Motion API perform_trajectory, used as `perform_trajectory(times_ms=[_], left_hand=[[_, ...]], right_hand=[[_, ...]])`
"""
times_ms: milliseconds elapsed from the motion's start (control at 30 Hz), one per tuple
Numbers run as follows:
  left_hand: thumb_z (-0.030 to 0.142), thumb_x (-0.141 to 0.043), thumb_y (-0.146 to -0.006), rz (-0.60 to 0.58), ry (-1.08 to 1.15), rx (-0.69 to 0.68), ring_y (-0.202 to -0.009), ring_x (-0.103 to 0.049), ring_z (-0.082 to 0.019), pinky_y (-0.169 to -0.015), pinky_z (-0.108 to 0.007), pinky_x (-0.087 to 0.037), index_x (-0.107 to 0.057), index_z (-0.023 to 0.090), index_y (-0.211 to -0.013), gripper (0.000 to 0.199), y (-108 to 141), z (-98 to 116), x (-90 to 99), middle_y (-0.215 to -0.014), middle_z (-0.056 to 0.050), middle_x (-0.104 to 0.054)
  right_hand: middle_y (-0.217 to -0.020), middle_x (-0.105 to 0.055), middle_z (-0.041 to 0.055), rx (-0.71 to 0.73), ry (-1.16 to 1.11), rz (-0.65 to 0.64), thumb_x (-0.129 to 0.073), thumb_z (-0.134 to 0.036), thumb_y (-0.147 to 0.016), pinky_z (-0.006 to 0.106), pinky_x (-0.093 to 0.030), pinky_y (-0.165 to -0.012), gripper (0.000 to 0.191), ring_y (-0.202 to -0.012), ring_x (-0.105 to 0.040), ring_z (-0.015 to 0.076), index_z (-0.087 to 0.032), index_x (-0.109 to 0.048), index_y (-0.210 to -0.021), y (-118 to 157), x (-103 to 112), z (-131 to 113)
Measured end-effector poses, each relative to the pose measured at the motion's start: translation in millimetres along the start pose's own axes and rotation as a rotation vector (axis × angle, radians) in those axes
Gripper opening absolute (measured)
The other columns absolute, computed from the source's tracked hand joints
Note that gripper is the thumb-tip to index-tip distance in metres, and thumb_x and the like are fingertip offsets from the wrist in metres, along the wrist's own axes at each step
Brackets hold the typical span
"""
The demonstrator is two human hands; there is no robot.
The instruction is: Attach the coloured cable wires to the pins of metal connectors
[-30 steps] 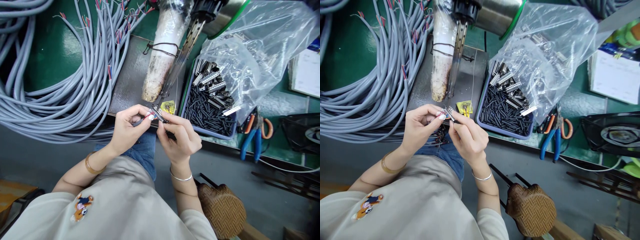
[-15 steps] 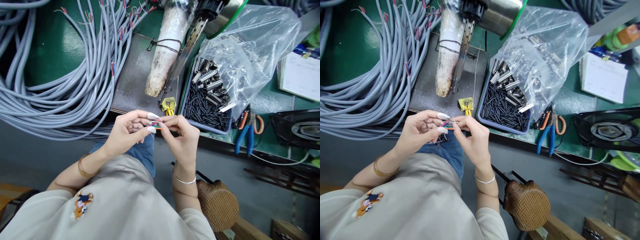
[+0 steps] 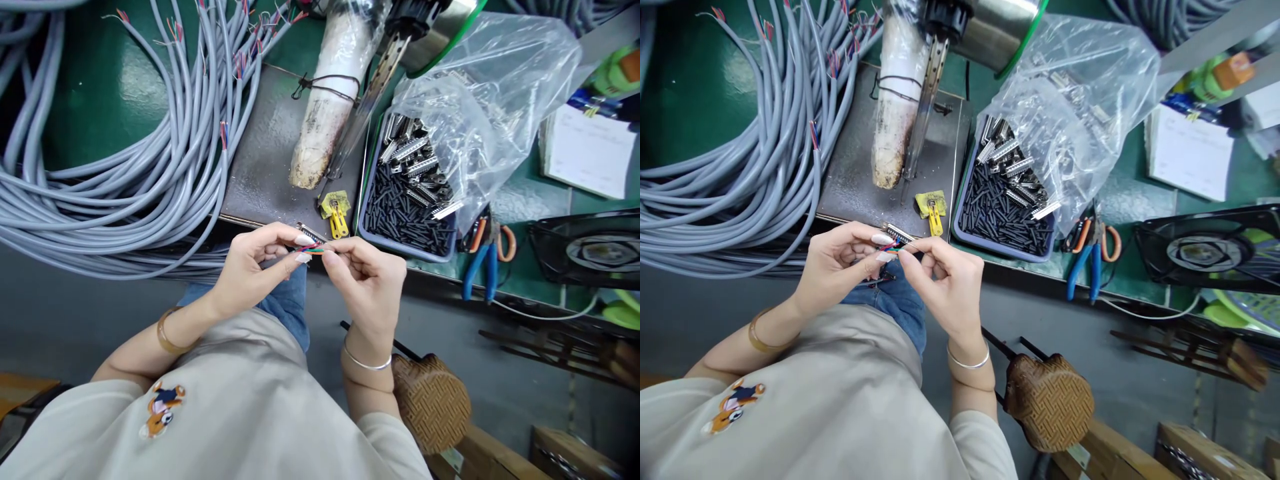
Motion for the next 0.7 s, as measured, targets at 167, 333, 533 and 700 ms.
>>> perform_trajectory(times_ms=[167,333,533,700], left_hand=[[0.024,-0.078,-0.084,-0.006,-0.115,-0.064,-0.061,-0.064,-0.008,-0.057,-0.017,-0.055,-0.075,0.015,-0.094,0.014,0.6,-4.7,0.4,-0.087,-0.005,-0.078],[0.02,-0.075,-0.086,0.011,-0.263,-0.134,-0.065,-0.065,-0.009,-0.061,-0.019,-0.053,-0.077,0.014,-0.094,0.01,-0.5,-4.4,1.6,-0.09,-0.006,-0.08],[0.016,-0.07,-0.088,-0.009,-0.334,-0.195,-0.064,-0.057,-0.007,-0.057,-0.017,-0.046,-0.073,0.014,-0.086,0.004,-3.1,-1.0,-1.2,-0.077,-0.002,-0.071],[0.023,-0.073,-0.086,0.028,0.059,0.054,-0.044,-0.047,-0.002,-0.04,-0.015,-0.037,-0.064,0.016,-0.087,0.011,-8.3,-7.3,1.6,-0.071,0.004,-0.061]], right_hand=[[-0.053,-0.038,-0.0104,-0.002,0.001,-0.027,-0.066,-0.023,-0.091,0.02,-0.025,-0.045,0.014,-0.045,-0.03,0.0033,-0.019,-0.068,-0.078,-1.3,-4.0,2.9],[-0.059,-0.048,-0.0093,0.155,0.122,0.016,-0.066,-0.02,-0.093,0.019,-0.03,-0.045,0.01,-0.046,-0.038,0.0028,-0.021,-0.068,-0.084,0.8,-3.4,2.5],[-0.062,-0.059,-0.0077,0.296,0.275,0.076,-0.068,-0.02,-0.093,0.018,-0.036,-0.047,0.008,-0.049,-0.049,0.0032,-0.022,-0.067,-0.085,0.8,-6.0,3.8],[-0.06,-0.054,-0.0086,0.303,0.082,0.345,-0.068,-0.027,-0.094,0.021,-0.031,-0.04,0.007,-0.043,-0.043,0.0041,-0.025,-0.07,-0.1,1.8,-3.7,6.0]])
Point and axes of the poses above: each hand's wrist, its own y-axis away from the middle knuckle, its own x-axis out of the back of the hand, z = x × y, the point moved 1 cm from there along -y, towards the middle knuckle
